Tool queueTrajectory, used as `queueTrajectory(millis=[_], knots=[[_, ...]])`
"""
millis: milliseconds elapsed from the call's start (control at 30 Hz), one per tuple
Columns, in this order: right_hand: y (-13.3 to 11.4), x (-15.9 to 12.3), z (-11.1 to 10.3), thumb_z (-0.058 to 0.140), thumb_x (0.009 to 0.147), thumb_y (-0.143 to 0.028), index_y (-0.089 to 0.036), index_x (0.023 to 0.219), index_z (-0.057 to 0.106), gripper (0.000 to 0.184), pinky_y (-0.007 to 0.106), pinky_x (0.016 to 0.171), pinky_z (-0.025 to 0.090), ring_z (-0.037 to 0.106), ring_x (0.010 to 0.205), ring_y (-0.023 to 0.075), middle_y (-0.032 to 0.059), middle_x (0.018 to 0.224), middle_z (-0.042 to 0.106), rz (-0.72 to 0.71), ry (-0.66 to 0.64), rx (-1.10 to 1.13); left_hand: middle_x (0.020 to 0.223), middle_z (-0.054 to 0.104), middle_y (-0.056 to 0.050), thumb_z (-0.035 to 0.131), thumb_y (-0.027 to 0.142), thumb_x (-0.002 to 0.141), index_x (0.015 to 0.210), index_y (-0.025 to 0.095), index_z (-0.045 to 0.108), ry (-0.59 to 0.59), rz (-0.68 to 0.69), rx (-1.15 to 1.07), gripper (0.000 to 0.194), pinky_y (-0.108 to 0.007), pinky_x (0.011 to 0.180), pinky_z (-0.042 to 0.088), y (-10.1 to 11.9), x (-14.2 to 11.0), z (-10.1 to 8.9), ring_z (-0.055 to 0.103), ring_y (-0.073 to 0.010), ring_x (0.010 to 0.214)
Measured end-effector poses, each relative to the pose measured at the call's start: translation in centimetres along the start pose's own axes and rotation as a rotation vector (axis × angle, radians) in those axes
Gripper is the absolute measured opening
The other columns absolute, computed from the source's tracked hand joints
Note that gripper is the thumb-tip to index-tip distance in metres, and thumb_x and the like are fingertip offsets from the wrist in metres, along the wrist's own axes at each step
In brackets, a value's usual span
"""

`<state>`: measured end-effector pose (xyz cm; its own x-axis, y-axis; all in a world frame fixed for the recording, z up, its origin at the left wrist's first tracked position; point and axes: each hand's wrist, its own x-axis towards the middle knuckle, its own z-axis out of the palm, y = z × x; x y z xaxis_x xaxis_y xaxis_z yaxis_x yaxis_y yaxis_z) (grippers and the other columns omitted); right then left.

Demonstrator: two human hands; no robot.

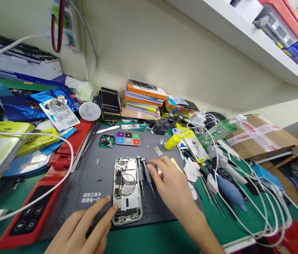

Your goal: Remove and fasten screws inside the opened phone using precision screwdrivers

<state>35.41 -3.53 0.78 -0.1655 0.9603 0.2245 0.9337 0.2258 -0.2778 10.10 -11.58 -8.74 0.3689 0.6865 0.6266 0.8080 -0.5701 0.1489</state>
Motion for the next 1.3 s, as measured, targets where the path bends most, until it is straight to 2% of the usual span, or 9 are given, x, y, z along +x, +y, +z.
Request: queueTrajectory(millis=[133, 267, 433, 567, 633, 733, 900, 1133, 1300], knots=[[-1.0, 0.4, 1.5, 0.047, 0.109, -0.05, -0.027, 0.092, 0.066, 0.035, 0.035, 0.062, 0.044, 0.068, 0.076, 0.023, 0.0014, 0.098, 0.069, 0.03, 0.001, -0.03, 0.126, 0.077, -0.004, 0.059, 0.011, 0.094, 0.127, 0.025, 0.072, -0.006, -0.037, -0.01, 0.038, -0.037, 0.079, 0.053, 0.3, 0.4, -0.4, 0.068, -0.0196, 0.083], [-0.9, 0.6, 1.8, 0.048, 0.103, -0.051, -0.028, 0.09, 0.069, 0.033, 0.034, 0.056, 0.041, 0.061, 0.061, 0.0198, -0.0005, 0.091, 0.068, 0.079, 0.007, 0.012, 0.128, 0.075, -0.002, 0.057, 0.01, 0.096, 0.127, 0.026, 0.072, -0.05, -0.093, -0.056, 0.039, -0.034, 0.078, 0.053, 0.7, 0.8, -1.0, 0.066, -0.0196, 0.087], [-0.4, -0.4, 0.9, 0.057, 0.095, -0.048, -0.03, 0.081, 0.069, 0.026, 0.029, 0.05, 0.043, 0.058, 0.053, 0.0163, -0.0043, 0.076, 0.066, 0.127, 0.001, 0.088, 0.117, 0.074, -0.003, 0.063, 0.015, 0.101, 0.136, 0.02, 0.067, -0.062, -0.132, -0.009, 0.036, -0.035, 0.084, 0.049, -1.3, 2.2, -2.8, 0.065, -0.02, 0.092], [0.1, -2.3, 0.0, 0.054, 0.095, -0.048, -0.028, 0.088, 0.067, 0.025, 0.026, 0.04, 0.044, 0.057, 0.043, 0.016, -0.0073, 0.058, 0.061, 0.181, 0.11, 0.172, 0.107, 0.07, -0.006, 0.056, 0.015, 0.104, 0.13, 0.017, 0.069, -0.136, -0.101, 0.236, 0.03, -0.04, 0.073, 0.043, -3.6, 4.2, -4.5, 0.062, -0.027, 0.093], [0.4, -3.3, -0.2, 0.051, 0.098, -0.045, -0.028, 0.089, 0.068, 0.026, 0.023, 0.042, 0.047, 0.064, 0.049, 0.015, -0.0048, 0.072, 0.072, 0.203, 0.21, 0.221, 0.101, 0.068, -0.007, 0.052, 0.011, 0.104, 0.12, 0.017, 0.072, -0.149, -0.125, 0.239, 0.026, -0.04, 0.071, 0.041, -4.1, 5.1, -4.7, 0.061, -0.0276, 0.09], [1.1, -4.4, 0.2, 0.051, 0.1, -0.04, -0.029, 0.089, 0.067, 0.022, 0.021, 0.038, 0.043, 0.056, 0.042, 0.0116, -0.0062, 0.076, 0.073, 0.186, 0.3, 0.278, 0.099, 0.067, -0.007, 0.053, 0.009, 0.103, 0.113, 0.016, 0.072, -0.172, -0.069, 0.227, 0.023, -0.04, 0.068, 0.04, -4.2, 5.9, -4.3, 0.058, -0.0265, 0.086], [2.0, -5.3, 1.1, 0.052, 0.103, -0.036, -0.029, 0.094, 0.064, 0.016, 0.019, 0.053, 0.051, 0.066, 0.062, 0.0131, -0.0061, 0.079, 0.07, 0.159, 0.316, 0.314, 0.101, 0.068, -0.008, 0.051, 0.002, 0.1, 0.117, 0.012, 0.07, -0.218, 0.018, 0.247, 0.027, -0.04, 0.066, 0.039, -4.2, 6.1, -3.5, 0.058, -0.0261, 0.083], [2.3, -6.4, 1.6, 0.059, 0.105, -0.042, -0.028, 0.103, 0.063, 0.015, 0.024, 0.059, 0.049, 0.062, 0.069, 0.0154, -0.0025, 0.086, 0.068, 0.131, 0.348, 0.364, 0.104, 0.073, -0.01, 0.048, 0.006, 0.104, 0.108, 0.01, 0.068, -0.277, 0.087, 0.3, 0.021, -0.042, 0.069, 0.039, -3.9, 6.5, -3.7, 0.063, -0.0293, 0.092], [2.8, -6.9, 1.8, 0.06, 0.104, -0.042, -0.027, 0.108, 0.063, 0.016, 0.035, 0.073, 0.049, 0.066, 0.074, 0.0217, 0.0008, 0.09, 0.069, 0.163, 0.313, 0.418, 0.096, 0.067, -0.002, 0.049, 0.019, 0.108, 0.103, 0.018, 0.067, -0.313, -0.07, 0.01, 0.018, -0.035, 0.08, 0.043, -2.8, 4.9, -4.5, 0.06, -0.0196, 0.087]])
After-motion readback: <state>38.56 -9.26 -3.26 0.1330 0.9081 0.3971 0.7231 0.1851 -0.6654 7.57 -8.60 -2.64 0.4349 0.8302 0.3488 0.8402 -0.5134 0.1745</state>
